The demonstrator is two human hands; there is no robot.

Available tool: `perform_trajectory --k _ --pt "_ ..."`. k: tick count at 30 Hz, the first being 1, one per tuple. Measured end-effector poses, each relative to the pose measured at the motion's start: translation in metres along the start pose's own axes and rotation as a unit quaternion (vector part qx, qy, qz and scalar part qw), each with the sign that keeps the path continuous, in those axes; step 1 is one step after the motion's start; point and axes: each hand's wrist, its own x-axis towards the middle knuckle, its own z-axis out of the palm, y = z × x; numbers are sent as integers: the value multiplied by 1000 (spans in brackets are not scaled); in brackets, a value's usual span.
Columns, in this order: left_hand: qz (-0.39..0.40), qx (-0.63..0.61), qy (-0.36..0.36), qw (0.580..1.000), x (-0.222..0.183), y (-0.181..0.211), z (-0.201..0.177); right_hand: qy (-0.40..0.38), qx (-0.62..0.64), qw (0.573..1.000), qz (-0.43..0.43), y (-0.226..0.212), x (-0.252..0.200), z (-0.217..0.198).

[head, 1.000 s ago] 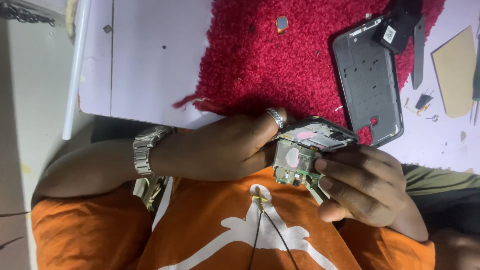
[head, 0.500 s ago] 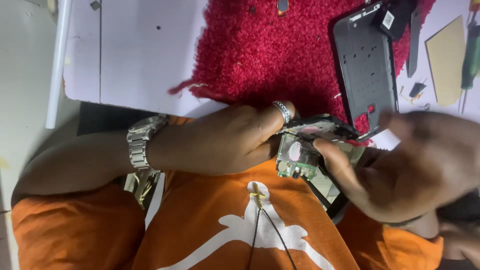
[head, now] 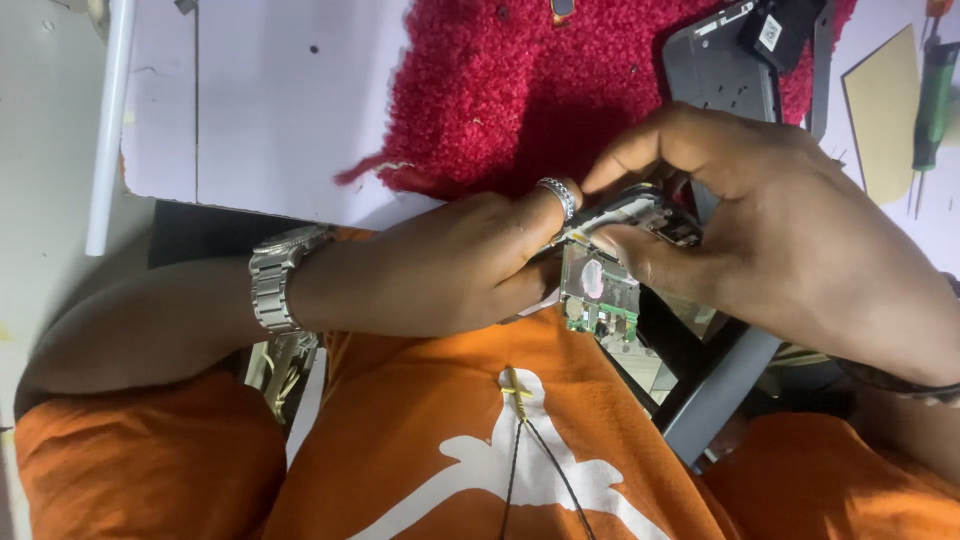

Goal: Disassembling and reassembling a mobile phone at a repair bench using prying tools and a screwdriver

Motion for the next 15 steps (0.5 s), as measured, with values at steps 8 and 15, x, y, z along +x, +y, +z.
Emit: perform_trajectory --k 8,15 --pt "63 -24 42 997 0 -5 3 16 -83 995 -51 8 8 3" --pt "217 96 118 964 -4 -17 10 24 -73 993 -85 12 13 8"
